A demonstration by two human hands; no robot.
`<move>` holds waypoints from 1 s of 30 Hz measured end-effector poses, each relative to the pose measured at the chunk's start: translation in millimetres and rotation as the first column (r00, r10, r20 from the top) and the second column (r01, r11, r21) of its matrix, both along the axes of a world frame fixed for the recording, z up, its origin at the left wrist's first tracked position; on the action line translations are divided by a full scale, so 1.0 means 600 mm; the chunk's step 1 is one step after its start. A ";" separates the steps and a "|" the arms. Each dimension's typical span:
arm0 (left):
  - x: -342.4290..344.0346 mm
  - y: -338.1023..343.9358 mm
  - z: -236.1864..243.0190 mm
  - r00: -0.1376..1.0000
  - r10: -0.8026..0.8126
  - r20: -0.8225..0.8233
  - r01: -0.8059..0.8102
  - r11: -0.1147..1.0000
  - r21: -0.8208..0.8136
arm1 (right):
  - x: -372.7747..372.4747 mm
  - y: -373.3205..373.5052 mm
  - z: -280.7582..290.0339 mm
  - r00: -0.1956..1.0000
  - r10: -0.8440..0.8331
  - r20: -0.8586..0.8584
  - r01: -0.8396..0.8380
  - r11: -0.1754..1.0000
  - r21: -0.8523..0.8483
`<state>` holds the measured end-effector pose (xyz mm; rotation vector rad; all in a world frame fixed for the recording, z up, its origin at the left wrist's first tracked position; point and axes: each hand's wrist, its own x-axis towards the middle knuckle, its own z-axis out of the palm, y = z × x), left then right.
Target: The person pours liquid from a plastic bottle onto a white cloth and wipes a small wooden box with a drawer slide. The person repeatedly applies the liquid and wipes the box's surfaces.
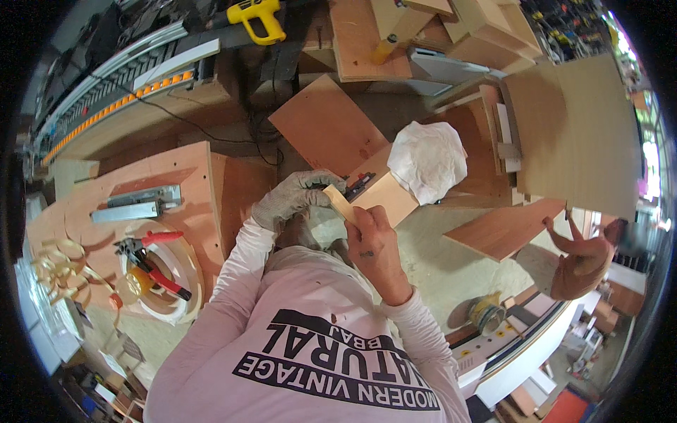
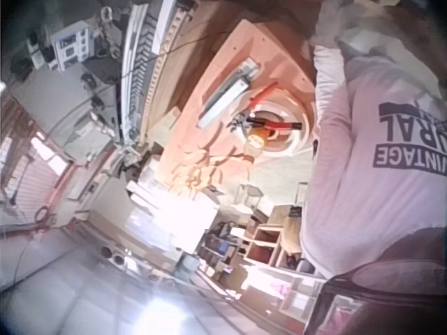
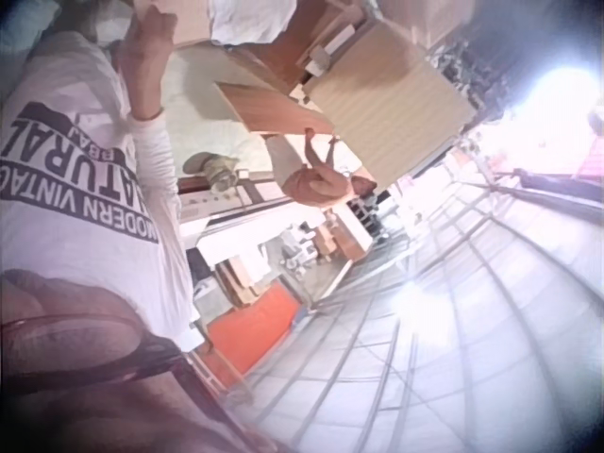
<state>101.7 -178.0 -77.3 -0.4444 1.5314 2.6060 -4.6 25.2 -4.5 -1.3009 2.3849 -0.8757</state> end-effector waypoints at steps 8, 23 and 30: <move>-0.001 0.011 -0.042 0.998 0.043 -0.046 -0.039 0.997 0.067 | -0.010 0.005 -0.008 0.998 -0.001 0.059 0.001 1.000 0.003; -0.007 0.021 -0.041 0.996 0.071 -0.049 -0.065 0.992 0.111 | -0.008 0.008 0.008 0.998 0.060 -0.011 -0.059 0.997 0.049; -0.015 0.020 -0.041 0.992 0.085 -0.093 -0.081 0.995 0.054 | -0.031 0.081 0.058 0.990 0.076 0.117 -0.091 0.987 0.132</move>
